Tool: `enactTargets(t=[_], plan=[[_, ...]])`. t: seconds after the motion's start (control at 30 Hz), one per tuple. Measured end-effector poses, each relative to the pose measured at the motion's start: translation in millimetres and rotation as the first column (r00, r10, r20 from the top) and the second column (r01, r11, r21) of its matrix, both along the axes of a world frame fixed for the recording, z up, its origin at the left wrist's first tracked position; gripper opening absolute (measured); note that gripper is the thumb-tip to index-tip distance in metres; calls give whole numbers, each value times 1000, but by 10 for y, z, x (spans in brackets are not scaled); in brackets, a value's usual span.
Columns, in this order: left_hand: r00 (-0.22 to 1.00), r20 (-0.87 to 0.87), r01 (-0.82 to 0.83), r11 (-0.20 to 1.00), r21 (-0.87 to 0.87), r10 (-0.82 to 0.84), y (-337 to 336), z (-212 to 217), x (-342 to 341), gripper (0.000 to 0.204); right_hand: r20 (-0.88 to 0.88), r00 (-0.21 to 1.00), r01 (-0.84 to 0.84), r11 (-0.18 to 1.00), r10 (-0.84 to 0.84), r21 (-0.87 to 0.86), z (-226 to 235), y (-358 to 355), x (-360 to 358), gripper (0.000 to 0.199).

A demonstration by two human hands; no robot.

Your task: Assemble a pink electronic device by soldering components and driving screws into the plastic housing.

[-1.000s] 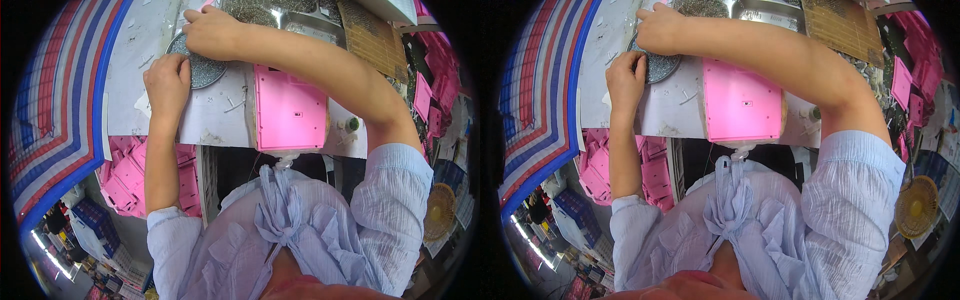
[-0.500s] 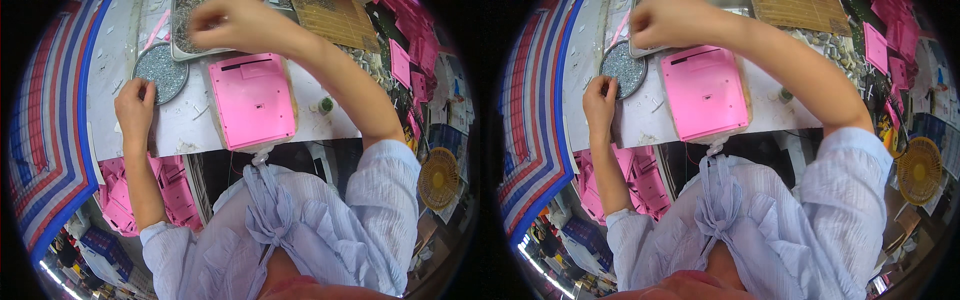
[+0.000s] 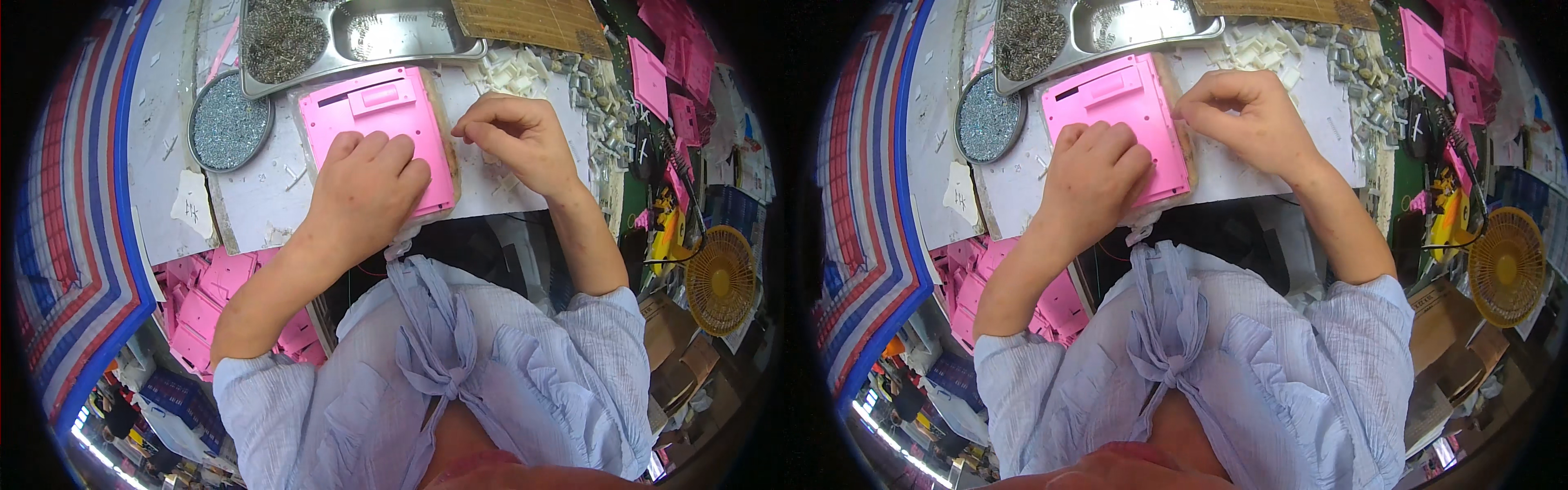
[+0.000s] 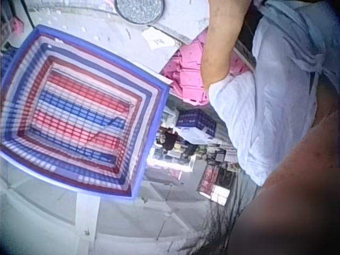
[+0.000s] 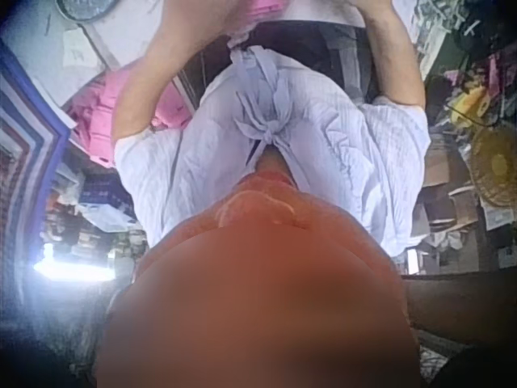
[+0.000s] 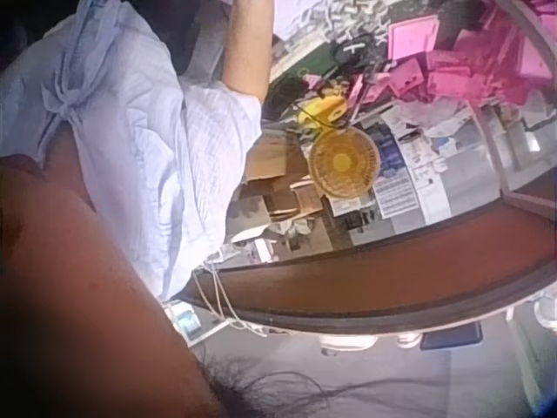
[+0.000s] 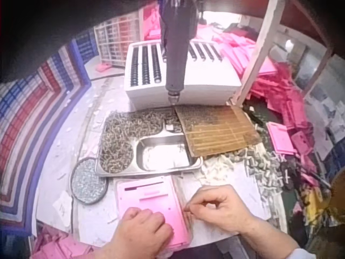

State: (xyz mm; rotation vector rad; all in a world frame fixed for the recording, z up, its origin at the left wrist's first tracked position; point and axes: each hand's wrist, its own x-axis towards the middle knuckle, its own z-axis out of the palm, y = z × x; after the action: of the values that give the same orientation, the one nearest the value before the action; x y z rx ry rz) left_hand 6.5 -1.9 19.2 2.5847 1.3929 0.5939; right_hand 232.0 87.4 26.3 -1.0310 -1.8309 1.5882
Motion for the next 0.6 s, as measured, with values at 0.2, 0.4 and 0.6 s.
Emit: enactTargets(t=[0.2,0.4,0.6], plan=[[977,-207,63,996,59,-50,74,57,97,9,61,996,-91,880,71,467,-41,76,-14,13],[979,-201,30,993,116,-6,42,34,106,11,77,997,-39,778,-12,627,-223,17,-159,18],[996,-67,-61,998,-6,60,9,0,138,7,73,996,-20,738,-40,674,-408,-4,-250,21]])
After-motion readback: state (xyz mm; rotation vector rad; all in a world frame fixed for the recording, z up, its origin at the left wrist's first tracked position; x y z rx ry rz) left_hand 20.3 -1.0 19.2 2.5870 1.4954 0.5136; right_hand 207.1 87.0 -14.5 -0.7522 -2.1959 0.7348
